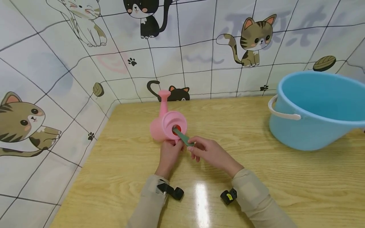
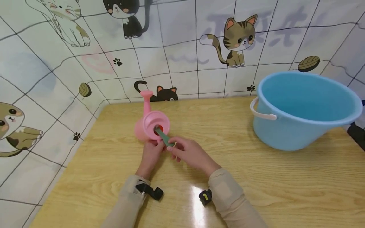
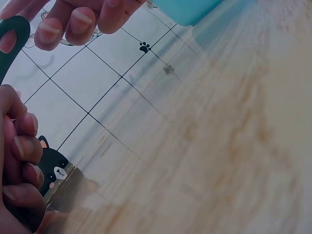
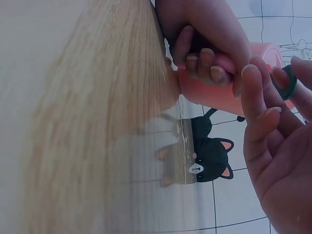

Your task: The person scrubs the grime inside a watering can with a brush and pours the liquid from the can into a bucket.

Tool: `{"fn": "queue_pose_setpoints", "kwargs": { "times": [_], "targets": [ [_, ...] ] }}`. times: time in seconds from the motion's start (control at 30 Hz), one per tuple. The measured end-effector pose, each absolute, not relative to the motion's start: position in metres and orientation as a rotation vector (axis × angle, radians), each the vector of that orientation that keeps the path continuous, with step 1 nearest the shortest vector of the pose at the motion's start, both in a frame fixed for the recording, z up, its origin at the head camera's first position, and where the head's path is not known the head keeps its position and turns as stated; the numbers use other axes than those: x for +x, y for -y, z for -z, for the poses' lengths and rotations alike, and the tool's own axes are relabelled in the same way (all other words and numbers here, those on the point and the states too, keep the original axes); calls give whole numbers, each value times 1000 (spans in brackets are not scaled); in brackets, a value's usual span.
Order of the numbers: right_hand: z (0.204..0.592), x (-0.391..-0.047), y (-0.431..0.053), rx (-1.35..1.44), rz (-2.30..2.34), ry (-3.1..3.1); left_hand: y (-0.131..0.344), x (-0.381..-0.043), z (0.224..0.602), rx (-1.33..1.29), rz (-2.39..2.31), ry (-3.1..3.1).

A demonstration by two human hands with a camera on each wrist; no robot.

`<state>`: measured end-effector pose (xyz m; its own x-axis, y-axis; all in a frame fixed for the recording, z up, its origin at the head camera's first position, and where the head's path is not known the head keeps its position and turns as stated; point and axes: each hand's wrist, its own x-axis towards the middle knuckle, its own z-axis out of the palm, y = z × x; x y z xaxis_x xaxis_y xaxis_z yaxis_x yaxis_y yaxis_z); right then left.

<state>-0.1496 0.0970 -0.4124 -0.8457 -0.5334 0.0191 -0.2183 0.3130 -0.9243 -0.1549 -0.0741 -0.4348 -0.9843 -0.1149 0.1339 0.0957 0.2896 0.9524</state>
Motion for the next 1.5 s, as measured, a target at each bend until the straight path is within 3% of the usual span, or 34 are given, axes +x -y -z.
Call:
{"fn": "queue_pose_setpoints", "kwargs": {
  "times": [0.43,1.17,1.5],
  "targets": [
    [414,-149,-97,-675,1537,-2337,82,-171,469,-8,1749,2359],
    [410,-151,-105,-675,1545,-2433,78,-169,463,24,1775,2334],
    [378,-137,-99,-699,1596,-2332,80,-171,468,46,1719,2335]
  ]
}}
